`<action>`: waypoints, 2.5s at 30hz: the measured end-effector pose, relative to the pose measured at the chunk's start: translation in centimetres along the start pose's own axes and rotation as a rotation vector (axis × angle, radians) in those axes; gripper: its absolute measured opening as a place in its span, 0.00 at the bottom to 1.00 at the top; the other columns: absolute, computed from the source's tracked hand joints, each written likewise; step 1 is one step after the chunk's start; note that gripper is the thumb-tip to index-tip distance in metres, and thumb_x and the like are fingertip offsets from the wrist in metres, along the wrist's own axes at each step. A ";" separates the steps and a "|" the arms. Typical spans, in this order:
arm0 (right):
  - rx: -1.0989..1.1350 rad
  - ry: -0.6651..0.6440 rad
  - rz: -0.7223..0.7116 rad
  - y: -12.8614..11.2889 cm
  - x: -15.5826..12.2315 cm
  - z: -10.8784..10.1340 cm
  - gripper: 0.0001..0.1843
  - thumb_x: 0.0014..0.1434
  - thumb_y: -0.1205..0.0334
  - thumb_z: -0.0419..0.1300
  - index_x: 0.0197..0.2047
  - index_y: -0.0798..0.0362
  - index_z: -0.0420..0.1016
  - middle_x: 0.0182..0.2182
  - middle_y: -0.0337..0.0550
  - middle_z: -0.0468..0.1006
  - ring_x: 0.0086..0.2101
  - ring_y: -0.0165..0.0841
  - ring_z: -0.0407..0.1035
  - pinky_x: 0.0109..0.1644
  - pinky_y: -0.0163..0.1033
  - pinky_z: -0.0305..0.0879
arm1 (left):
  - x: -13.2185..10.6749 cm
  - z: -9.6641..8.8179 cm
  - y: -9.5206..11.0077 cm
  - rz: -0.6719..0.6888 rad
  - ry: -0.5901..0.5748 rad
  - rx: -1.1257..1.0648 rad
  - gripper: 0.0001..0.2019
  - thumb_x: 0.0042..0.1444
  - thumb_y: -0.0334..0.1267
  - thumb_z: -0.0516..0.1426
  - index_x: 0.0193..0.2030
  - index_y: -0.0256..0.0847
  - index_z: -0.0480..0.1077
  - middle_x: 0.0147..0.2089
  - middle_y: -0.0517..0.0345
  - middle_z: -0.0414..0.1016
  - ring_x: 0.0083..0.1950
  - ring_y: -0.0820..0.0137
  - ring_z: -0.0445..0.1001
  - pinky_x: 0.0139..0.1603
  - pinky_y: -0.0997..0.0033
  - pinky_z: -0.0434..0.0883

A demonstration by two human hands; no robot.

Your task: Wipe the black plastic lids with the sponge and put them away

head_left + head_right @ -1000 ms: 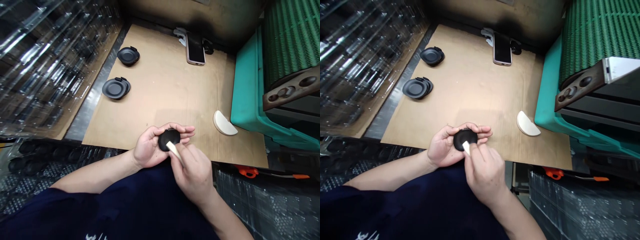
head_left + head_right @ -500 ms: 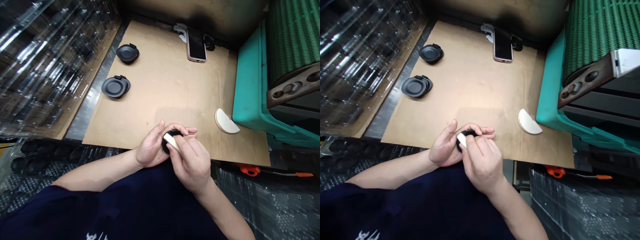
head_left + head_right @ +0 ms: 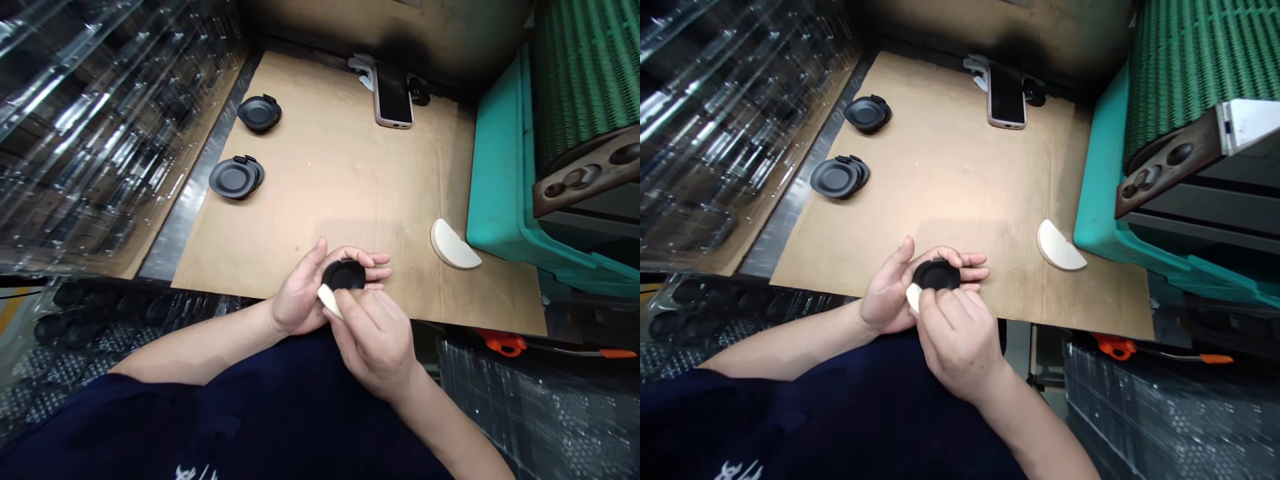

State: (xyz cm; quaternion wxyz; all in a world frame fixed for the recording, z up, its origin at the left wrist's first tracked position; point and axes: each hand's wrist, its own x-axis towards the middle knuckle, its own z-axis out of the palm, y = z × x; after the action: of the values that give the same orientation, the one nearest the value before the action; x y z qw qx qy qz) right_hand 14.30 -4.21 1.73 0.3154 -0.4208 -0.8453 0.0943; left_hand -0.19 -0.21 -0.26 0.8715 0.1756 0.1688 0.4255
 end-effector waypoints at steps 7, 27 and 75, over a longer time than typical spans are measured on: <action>0.094 0.006 0.083 -0.7 -0.7 -0.5 0.09 0.66 0.68 0.60 0.50 0.57 0.74 0.32 0.44 0.78 0.32 0.33 0.72 0.37 0.40 0.68 | 0.1 0.3 0.2 0.070 0.005 -0.013 0.33 0.70 0.61 0.39 0.45 0.35 0.75 0.69 0.38 0.67 0.71 0.47 0.65 0.71 0.46 0.62; -0.108 0.101 0.134 0.3 0.8 0.1 0.10 0.69 0.63 0.57 0.50 0.58 0.74 0.30 0.43 0.77 0.28 0.32 0.69 0.35 0.39 0.65 | -0.1 0.4 -0.2 0.077 -0.027 0.100 0.28 0.70 0.59 0.44 0.48 0.37 0.74 0.65 0.39 0.72 0.73 0.49 0.63 0.75 0.46 0.53; 0.037 -0.026 0.048 0.0 -0.7 -0.2 0.09 0.68 0.67 0.58 0.47 0.63 0.76 0.27 0.41 0.73 0.27 0.31 0.64 0.33 0.40 0.60 | -0.1 0.0 -0.6 0.100 0.016 0.149 0.27 0.71 0.57 0.43 0.50 0.37 0.73 0.67 0.38 0.67 0.72 0.46 0.64 0.71 0.42 0.61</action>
State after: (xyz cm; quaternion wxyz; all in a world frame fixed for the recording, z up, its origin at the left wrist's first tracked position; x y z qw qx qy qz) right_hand 14.67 -4.77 1.56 0.3098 -0.4336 -0.8372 0.1231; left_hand 0.19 -0.65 -0.51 0.8324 0.2448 0.1978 0.4561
